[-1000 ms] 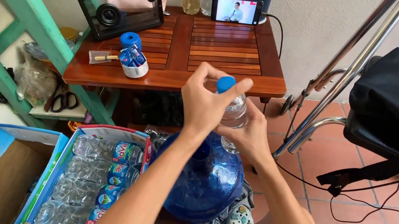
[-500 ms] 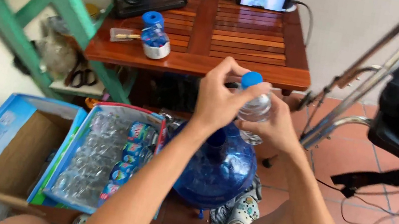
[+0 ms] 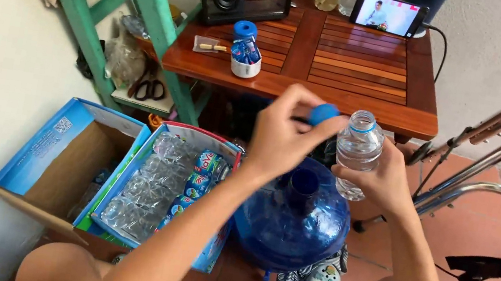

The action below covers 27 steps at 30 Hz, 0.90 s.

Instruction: The person takes small plastic water bottles from a cardboard box, removes the plastic shrink wrap, opens the caps, and pours the water into a large blue water dispenser. The empty bottles are placed back into the box.

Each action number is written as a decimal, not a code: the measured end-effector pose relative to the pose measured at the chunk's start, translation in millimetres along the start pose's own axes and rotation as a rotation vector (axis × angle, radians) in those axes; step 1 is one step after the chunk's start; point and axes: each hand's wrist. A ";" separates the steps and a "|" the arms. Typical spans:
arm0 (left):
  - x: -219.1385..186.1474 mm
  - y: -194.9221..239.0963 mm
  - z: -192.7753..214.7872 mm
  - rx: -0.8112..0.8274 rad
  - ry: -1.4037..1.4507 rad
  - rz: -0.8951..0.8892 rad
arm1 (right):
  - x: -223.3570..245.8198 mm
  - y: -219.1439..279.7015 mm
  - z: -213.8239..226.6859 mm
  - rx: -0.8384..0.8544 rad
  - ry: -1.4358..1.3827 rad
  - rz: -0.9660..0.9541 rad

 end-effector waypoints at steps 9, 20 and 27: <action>87.5 38.2 131.2 -0.009 -0.121 0.215 | 21.1 0.8 -12.4 -0.033 0.036 0.013; 110.0 48.7 154.7 -0.095 -0.037 0.404 | 13.0 20.1 11.4 0.033 0.211 0.042; 88.4 53.4 152.6 -0.044 -0.063 0.407 | -11.7 26.3 26.0 0.181 0.354 0.124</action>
Point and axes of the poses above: each hand's wrist, its own y-axis away from the middle knuckle, its own z-axis out of the back of the hand, x = y × z, and after that the axes turned 5 degrees about -x, right-handed
